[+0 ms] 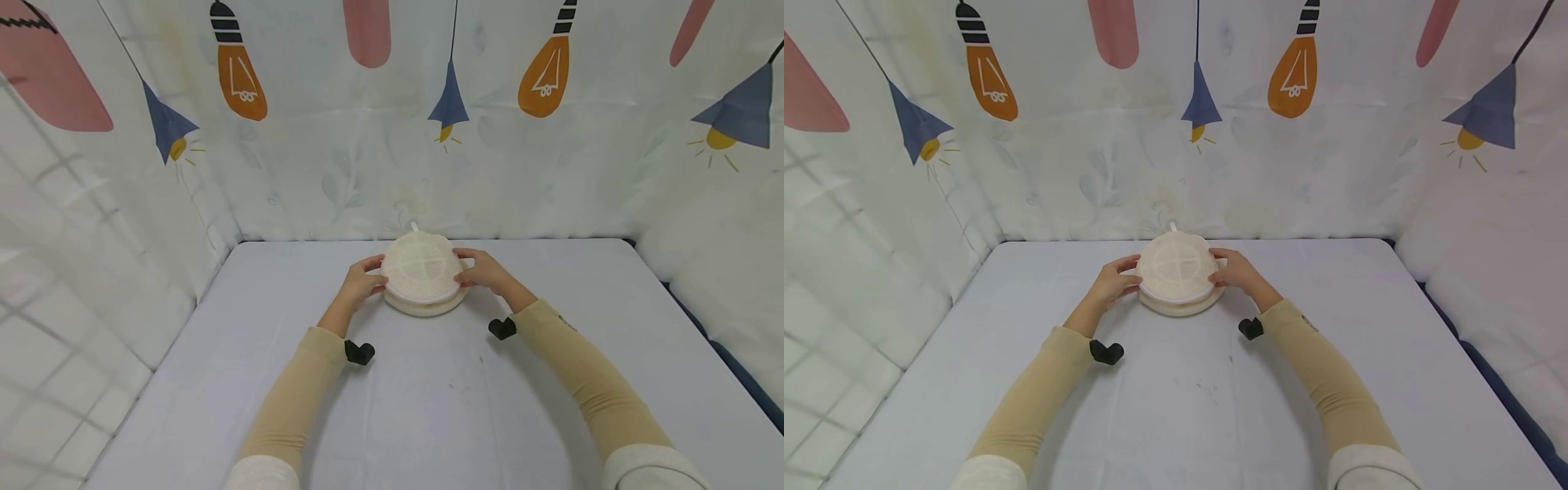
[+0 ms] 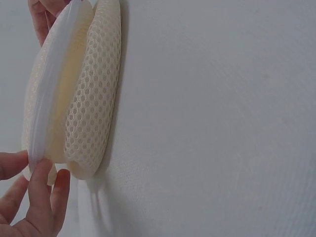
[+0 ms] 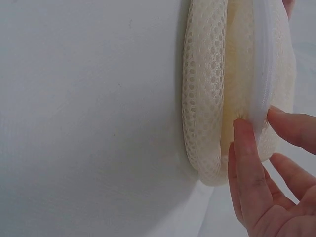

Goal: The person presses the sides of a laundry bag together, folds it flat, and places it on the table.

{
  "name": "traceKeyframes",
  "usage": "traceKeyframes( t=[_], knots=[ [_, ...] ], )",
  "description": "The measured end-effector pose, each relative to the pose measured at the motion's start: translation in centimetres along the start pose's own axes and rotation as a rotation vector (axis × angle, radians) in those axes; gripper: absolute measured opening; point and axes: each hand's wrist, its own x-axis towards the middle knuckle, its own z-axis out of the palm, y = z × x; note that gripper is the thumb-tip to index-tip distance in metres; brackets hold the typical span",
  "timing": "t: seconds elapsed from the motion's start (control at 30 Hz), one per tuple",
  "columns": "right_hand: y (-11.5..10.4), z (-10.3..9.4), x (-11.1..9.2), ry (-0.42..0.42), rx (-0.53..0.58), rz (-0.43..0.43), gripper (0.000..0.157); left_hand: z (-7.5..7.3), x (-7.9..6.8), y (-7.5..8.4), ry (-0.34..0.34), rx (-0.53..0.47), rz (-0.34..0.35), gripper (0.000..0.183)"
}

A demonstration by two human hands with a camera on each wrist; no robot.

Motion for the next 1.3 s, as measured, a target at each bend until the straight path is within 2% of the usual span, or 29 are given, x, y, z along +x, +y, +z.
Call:
traceKeyframes(
  t=[0.57,0.87,1.3],
  knots=[
    [-0.09,-0.16,0.21,0.004,-0.054,0.005,0.07,0.07,0.18,-0.02,-0.022,-0.013,-0.008,0.058],
    [-0.22,-0.12,0.29,0.013,-0.123,0.0,0.071,0.13,0.15,0.07,-0.013,-0.007,-0.019,0.058],
    [-0.19,0.21,0.59,0.027,-0.152,0.016,0.071,-0.08,0.25,-0.21,-0.012,0.005,-0.033,0.059]
  ],
)
